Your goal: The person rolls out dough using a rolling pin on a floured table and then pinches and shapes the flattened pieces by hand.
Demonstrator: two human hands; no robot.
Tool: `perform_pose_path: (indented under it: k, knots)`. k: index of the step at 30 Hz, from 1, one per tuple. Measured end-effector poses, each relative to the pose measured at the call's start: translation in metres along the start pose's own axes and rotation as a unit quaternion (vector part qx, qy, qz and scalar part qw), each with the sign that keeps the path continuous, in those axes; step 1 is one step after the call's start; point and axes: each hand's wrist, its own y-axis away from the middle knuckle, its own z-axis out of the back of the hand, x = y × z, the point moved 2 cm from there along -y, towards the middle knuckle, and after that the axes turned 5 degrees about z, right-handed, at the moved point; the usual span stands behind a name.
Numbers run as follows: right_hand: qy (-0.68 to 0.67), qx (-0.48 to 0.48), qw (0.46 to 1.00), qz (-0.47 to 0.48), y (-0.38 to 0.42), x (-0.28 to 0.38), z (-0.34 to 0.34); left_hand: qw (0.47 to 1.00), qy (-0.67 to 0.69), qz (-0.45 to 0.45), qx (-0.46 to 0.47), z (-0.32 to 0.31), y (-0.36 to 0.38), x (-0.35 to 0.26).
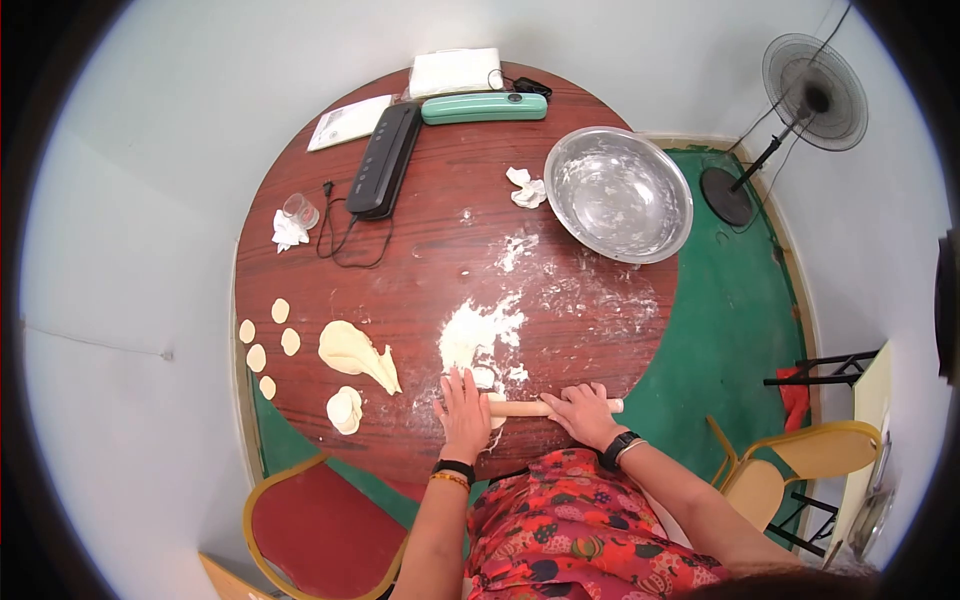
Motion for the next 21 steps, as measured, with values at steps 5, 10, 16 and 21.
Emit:
perform_pose_path:
  k: [5,10,16,21]
  knots:
    - [-0.008,-0.036,0.999,-0.015,-0.008,-0.003,-0.003,0.999,-0.025,-0.017,-0.034,0.009,-0.034,-0.012]
    - [-0.037,-0.005,0.999,0.0,-0.006,-0.011,-0.01,0.993,0.019,-0.006,-0.113,0.005,-0.037,-0.011]
    - [-0.146,-0.04,0.985,-0.078,0.004,-0.016,-0.014,0.96,0.193,0.101,-0.176,-0.012,0.012,0.013]
    - [-0.131,-0.07,0.982,-0.113,0.008,-0.024,-0.011,0.96,0.169,0.099,-0.199,-0.031,0.02,0.012]
